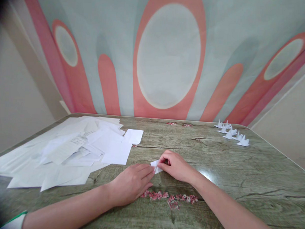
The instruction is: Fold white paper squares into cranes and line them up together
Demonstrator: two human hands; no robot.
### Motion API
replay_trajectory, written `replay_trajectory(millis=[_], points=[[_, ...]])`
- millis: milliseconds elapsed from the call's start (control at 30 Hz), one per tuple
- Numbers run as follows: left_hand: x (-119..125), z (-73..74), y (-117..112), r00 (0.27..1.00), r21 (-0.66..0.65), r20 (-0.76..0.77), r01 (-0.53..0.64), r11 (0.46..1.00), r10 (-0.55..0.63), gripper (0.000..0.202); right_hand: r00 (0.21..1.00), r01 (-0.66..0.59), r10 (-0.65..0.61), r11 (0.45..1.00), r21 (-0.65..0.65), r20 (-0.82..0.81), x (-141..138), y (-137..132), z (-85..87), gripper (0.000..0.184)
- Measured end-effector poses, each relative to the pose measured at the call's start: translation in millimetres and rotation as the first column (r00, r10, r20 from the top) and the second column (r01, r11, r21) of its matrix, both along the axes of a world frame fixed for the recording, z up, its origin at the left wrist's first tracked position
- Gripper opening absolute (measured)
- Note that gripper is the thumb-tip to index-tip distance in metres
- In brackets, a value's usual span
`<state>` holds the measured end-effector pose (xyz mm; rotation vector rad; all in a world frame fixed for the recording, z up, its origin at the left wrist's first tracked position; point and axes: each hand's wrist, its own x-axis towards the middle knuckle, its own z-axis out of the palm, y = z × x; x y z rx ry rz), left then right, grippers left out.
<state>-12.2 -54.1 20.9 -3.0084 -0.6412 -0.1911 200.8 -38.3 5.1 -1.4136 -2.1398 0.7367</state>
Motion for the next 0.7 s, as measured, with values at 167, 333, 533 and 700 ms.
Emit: replay_trajectory(millis=[167, 333, 533, 700], points=[[-0.3, 1.8, 0.3, 1.000, -0.030, 0.017, -0.004, 1.000, 0.005, 0.029, 1.000, 0.017, -0.018, 0.999, 0.026, 0.026, -1.9, -2.0, -0.5, 0.009], [0.2, 4.5, -0.3, 1.000, -0.061, 0.029, -0.010, 0.998, 0.012, 0.032, 0.999, 0.026, -0.027, 0.999, 0.035, 0.045, -2.4, -2.8, -0.5, 0.010], [2.7, 1.8, -1.0, 0.999, -0.051, 0.009, -0.039, 0.998, 0.040, 0.045, 0.998, 0.033, -0.036, 0.999, 0.042, 0.057, -3.8, -2.6, 0.9, 0.009], [4.6, 1.8, -1.2, 0.998, -0.048, -0.002, -0.056, 0.997, 0.056, 0.044, 0.997, 0.039, -0.042, 0.998, 0.048, 0.059, -4.7, -2.3, 1.3, 0.010]])
